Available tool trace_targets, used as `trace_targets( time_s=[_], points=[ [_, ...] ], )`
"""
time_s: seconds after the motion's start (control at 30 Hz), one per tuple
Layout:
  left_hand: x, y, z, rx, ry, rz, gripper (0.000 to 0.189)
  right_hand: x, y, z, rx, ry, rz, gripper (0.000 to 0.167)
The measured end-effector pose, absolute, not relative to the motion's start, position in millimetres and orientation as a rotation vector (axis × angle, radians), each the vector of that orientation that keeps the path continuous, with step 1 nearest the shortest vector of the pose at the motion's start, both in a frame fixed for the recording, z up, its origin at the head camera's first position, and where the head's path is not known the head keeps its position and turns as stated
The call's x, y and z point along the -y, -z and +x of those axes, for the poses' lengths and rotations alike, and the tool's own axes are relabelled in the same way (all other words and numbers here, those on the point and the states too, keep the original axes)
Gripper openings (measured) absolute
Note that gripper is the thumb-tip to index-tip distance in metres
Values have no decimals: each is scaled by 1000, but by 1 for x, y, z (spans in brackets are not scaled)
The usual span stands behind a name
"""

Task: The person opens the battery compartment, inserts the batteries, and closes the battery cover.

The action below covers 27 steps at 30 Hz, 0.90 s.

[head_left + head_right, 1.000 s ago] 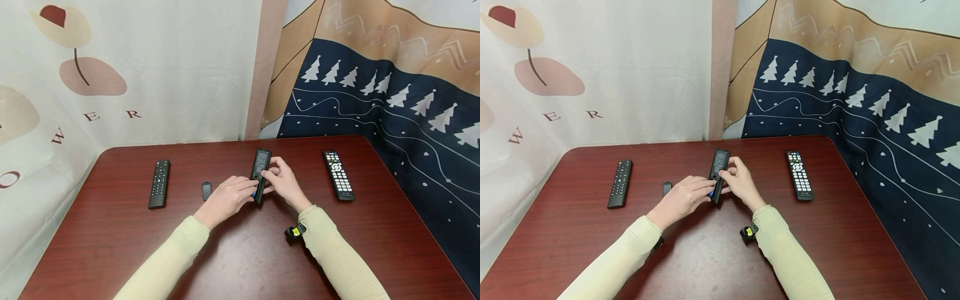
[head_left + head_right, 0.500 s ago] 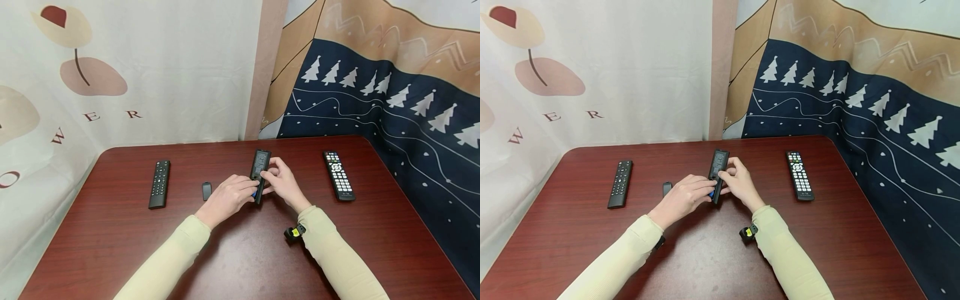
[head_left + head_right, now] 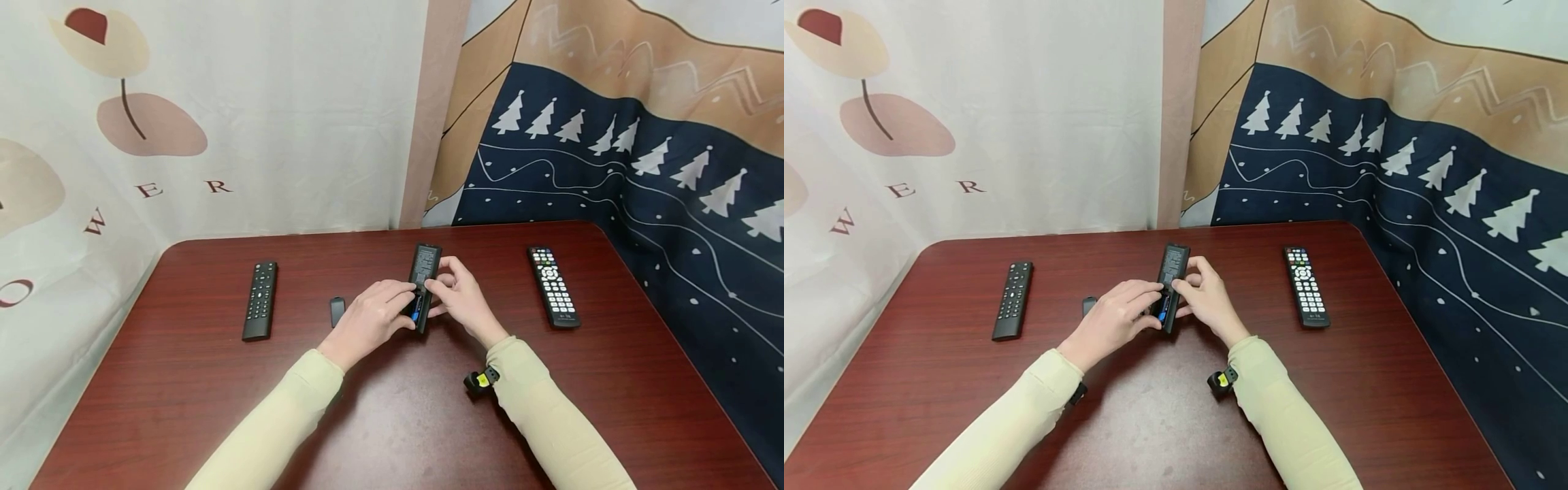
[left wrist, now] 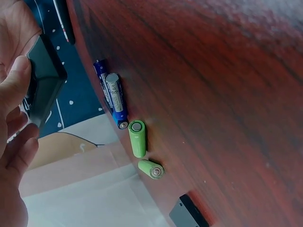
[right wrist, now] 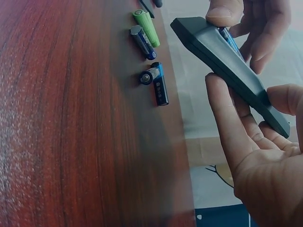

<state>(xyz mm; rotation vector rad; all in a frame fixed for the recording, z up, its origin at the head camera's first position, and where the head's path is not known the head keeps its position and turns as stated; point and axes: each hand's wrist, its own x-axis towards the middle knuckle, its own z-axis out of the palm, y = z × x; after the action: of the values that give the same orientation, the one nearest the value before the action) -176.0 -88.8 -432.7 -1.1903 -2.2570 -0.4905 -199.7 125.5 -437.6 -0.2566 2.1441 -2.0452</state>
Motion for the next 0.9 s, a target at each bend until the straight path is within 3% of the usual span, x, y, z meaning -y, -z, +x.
trace_targets(
  time_s=[0.53,0.9],
  points=[
    [82,427,-176,2535,852,-979,59,-124,430,-197,-2181,2053,-295,33],
    [75,417,-176,2823,1158,-660,73,-124,430,-197,-2205,2059,-298,34]
  ],
)
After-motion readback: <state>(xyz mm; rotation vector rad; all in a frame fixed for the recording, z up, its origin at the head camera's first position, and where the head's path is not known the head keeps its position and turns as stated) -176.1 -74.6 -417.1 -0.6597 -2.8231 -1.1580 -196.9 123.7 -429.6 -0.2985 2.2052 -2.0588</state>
